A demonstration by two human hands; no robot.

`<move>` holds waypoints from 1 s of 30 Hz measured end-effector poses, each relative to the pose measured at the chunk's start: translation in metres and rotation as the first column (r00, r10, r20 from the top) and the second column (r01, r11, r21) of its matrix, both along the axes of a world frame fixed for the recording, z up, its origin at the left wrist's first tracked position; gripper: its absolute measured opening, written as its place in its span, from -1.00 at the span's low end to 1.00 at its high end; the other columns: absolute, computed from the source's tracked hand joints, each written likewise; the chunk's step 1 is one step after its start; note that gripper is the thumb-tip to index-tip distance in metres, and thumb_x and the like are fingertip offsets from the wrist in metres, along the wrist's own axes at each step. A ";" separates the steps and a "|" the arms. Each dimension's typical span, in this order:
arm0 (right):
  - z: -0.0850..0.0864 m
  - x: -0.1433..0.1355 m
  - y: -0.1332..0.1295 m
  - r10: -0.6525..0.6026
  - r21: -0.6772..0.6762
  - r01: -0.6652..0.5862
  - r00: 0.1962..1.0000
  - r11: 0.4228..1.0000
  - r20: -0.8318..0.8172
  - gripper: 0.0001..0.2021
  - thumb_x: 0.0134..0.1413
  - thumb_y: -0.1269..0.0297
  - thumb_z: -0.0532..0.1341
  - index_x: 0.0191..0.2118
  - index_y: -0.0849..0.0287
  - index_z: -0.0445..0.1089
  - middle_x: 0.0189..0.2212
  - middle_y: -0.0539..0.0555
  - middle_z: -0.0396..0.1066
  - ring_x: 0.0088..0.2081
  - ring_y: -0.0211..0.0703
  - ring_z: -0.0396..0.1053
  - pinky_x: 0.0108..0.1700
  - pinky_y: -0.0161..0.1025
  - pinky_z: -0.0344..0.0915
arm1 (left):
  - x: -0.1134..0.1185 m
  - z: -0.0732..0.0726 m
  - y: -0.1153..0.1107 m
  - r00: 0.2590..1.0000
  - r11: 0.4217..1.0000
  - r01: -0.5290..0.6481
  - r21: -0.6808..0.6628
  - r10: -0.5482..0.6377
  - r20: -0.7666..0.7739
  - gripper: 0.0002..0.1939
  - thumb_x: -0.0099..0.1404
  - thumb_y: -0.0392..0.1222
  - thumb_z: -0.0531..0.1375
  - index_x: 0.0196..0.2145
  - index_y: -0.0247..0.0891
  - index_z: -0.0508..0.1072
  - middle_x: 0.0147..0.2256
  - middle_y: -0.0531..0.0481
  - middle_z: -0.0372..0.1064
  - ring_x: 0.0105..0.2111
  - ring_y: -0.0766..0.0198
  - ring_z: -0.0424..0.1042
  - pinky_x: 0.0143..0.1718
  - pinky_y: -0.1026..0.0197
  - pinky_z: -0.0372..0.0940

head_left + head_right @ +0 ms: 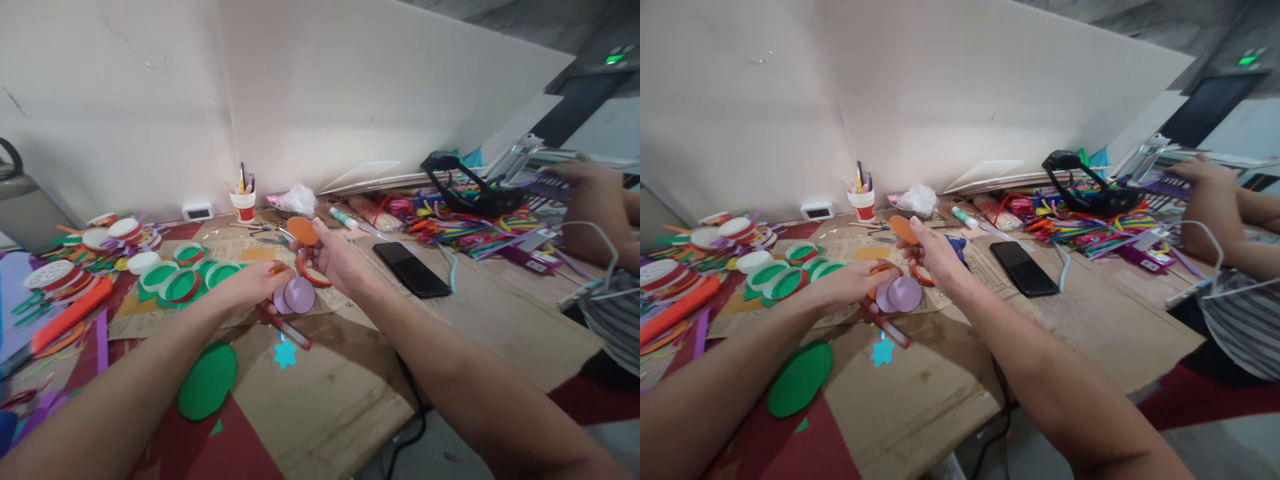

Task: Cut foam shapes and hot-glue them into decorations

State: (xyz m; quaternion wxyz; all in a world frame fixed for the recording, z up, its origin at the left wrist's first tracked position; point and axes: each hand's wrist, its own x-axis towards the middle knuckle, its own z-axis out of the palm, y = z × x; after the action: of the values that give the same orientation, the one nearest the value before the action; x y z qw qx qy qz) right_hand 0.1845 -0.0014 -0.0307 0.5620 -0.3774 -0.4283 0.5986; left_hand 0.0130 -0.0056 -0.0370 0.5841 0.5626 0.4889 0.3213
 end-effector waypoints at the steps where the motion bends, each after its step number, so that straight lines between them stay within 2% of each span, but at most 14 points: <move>1: 0.000 0.000 0.000 -0.002 0.003 0.002 1.000 1.000 0.002 -0.57 0.07 -0.15 0.24 -0.28 0.20 0.43 -0.43 0.06 0.45 -0.51 -0.31 0.28 -0.51 -0.34 0.16 | -0.001 0.000 0.000 0.999 0.999 0.025 -0.042 -0.026 -0.033 -0.77 -0.01 -0.08 0.40 -0.42 -0.27 0.57 -0.61 -0.01 0.42 -0.75 0.30 0.30 -0.70 0.31 0.18; 3: -0.001 0.000 0.000 -0.008 0.009 0.008 1.000 1.000 0.004 -0.57 0.07 -0.14 0.24 -0.29 0.20 0.43 -0.43 0.07 0.45 -0.50 -0.31 0.29 -0.51 -0.34 0.16 | -0.002 -0.002 0.002 0.995 0.998 0.007 -0.057 -0.012 -0.095 -0.79 0.09 -0.07 0.34 -0.36 -0.26 0.56 -0.51 -0.05 0.47 -0.72 0.28 0.34 -0.67 0.29 0.21; 6: -0.002 0.000 0.000 -0.011 0.023 0.010 1.000 1.000 0.014 -0.57 0.06 -0.14 0.25 -0.29 0.21 0.43 -0.44 0.06 0.45 -0.50 -0.31 0.29 -0.50 -0.35 0.16 | -0.001 -0.008 0.007 0.977 0.997 -0.053 0.056 0.063 -0.203 -0.83 0.18 -0.10 0.26 -0.37 -0.26 0.53 -0.48 -0.06 0.47 -0.72 0.26 0.34 -0.67 0.26 0.18; 8: -0.003 0.000 0.000 -0.014 0.037 0.013 1.000 0.999 0.027 -0.57 0.05 -0.14 0.26 -0.27 0.20 0.44 -0.45 0.06 0.45 -0.51 -0.31 0.29 -0.51 -0.35 0.15 | 0.000 -0.011 0.012 0.946 0.977 -0.018 0.211 0.084 -0.312 -0.88 0.18 -0.15 0.25 -0.43 -0.24 0.53 -0.51 -0.05 0.45 -0.67 0.23 0.36 -0.60 0.25 0.20; 10: -0.004 0.000 0.000 -0.020 0.042 0.018 0.999 0.999 0.043 -0.57 0.06 -0.14 0.26 -0.27 0.20 0.44 -0.45 0.06 0.45 -0.51 -0.31 0.29 -0.51 -0.35 0.16 | 0.002 -0.013 0.015 0.905 0.911 0.029 0.411 0.151 -0.397 -0.91 0.15 -0.22 0.25 -0.48 -0.22 0.54 -0.49 -0.07 0.47 -0.52 0.17 0.42 -0.46 0.23 0.26; 12: -0.005 0.000 -0.001 -0.020 0.037 0.018 0.998 0.999 0.064 -0.57 0.07 -0.14 0.25 -0.27 0.20 0.44 -0.44 0.07 0.46 -0.51 -0.31 0.30 -0.51 -0.35 0.17 | 0.003 -0.013 0.016 0.854 0.846 0.083 0.526 0.212 -0.476 -0.91 0.16 -0.24 0.24 -0.45 -0.22 0.56 -0.41 -0.11 0.51 -0.37 0.09 0.46 -0.29 0.18 0.29; 15: -0.007 -0.001 -0.001 -0.002 0.038 -0.002 0.995 0.999 0.096 -0.57 0.07 -0.14 0.25 -0.26 0.20 0.42 -0.41 0.09 0.48 -0.50 -0.30 0.32 -0.52 -0.35 0.17 | 0.003 -0.009 0.013 0.725 0.839 0.185 0.512 0.234 -0.647 -0.84 0.22 -0.24 0.19 -0.29 -0.24 0.57 -0.27 -0.17 0.54 -0.23 0.02 0.48 -0.12 0.08 0.29; 17: -0.007 -0.001 -0.001 0.010 0.040 -0.014 0.995 0.999 0.104 -0.57 0.07 -0.14 0.25 -0.26 0.21 0.41 -0.39 0.10 0.48 -0.50 -0.30 0.32 -0.52 -0.36 0.17 | 0.003 -0.005 0.009 0.656 0.801 0.236 0.551 0.287 -0.698 -0.77 0.26 -0.24 0.16 -0.17 -0.26 0.55 -0.10 -0.21 0.51 -0.10 -0.02 0.46 -0.04 0.03 0.28; 19: -0.008 -0.001 -0.001 0.016 0.040 -0.020 0.995 0.999 0.102 -0.56 0.05 -0.14 0.25 -0.26 0.21 0.40 -0.39 0.11 0.48 -0.49 -0.31 0.32 -0.51 -0.35 0.17 | 0.002 0.001 0.007 0.681 0.724 0.218 0.654 0.367 -0.634 -0.74 0.30 -0.24 0.13 -0.10 -0.26 0.52 0.02 -0.20 0.45 -0.02 -0.01 0.43 0.02 0.01 0.26; 21: -0.009 -0.002 0.000 0.027 0.041 -0.031 0.994 0.999 0.104 -0.55 0.06 -0.15 0.25 -0.24 0.21 0.40 -0.38 0.12 0.48 -0.49 -0.31 0.32 -0.50 -0.35 0.17 | 0.001 0.007 0.006 0.804 0.700 0.118 0.704 0.348 -0.481 -0.74 0.35 -0.18 0.10 -0.09 -0.25 0.50 -0.01 -0.17 0.46 -0.04 0.04 0.44 -0.01 0.03 0.30; 23: -0.010 -0.003 -0.001 0.038 0.053 -0.044 0.994 0.998 0.107 -0.55 0.06 -0.15 0.23 -0.22 0.20 0.40 -0.35 0.11 0.48 -0.48 -0.30 0.32 -0.48 -0.33 0.17 | 0.000 0.011 0.007 0.934 0.787 0.006 0.617 0.216 -0.285 -0.68 0.37 -0.03 0.08 -0.07 -0.24 0.48 -0.09 -0.16 0.49 -0.14 0.08 0.48 -0.18 0.09 0.37; 25: -0.012 -0.005 -0.002 0.047 0.071 -0.054 0.993 0.996 0.109 -0.56 0.04 -0.15 0.24 -0.23 0.18 0.39 -0.34 0.08 0.46 -0.47 -0.30 0.32 -0.48 -0.33 0.17 | 0.001 0.013 0.007 0.995 0.891 -0.025 0.453 0.067 -0.077 -0.56 0.33 0.13 0.12 -0.02 -0.24 0.45 -0.11 -0.17 0.49 -0.20 0.09 0.51 -0.37 0.17 0.38; 27: -0.013 -0.007 -0.003 0.048 0.091 -0.060 0.992 0.994 0.121 -0.57 0.00 -0.14 0.27 -0.25 0.17 0.36 -0.37 0.03 0.42 -0.47 -0.31 0.30 -0.49 -0.34 0.15 | 0.004 0.013 0.006 0.996 0.942 -0.016 0.335 -0.015 0.089 -0.48 0.25 0.17 0.21 0.02 -0.22 0.43 -0.10 -0.17 0.48 -0.23 0.10 0.52 -0.44 0.21 0.36; 30: -0.014 -0.009 -0.007 0.040 0.110 -0.061 0.982 0.992 0.183 -0.60 -0.01 -0.10 0.29 -0.24 0.14 0.36 -0.39 -0.01 0.38 -0.46 -0.31 0.30 -0.50 -0.36 0.15 | 0.009 0.011 0.003 0.969 0.973 -0.028 0.228 -0.029 0.244 -0.47 0.19 0.15 0.28 0.00 -0.23 0.44 -0.11 -0.17 0.48 -0.26 0.13 0.52 -0.43 0.24 0.37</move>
State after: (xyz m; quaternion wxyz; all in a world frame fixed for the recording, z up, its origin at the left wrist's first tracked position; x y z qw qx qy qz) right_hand 0.1758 -0.0080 -0.0443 0.5264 -0.3862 -0.5204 0.5503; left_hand 0.0215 -0.0024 -0.0256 0.5713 0.5825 0.3721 0.4426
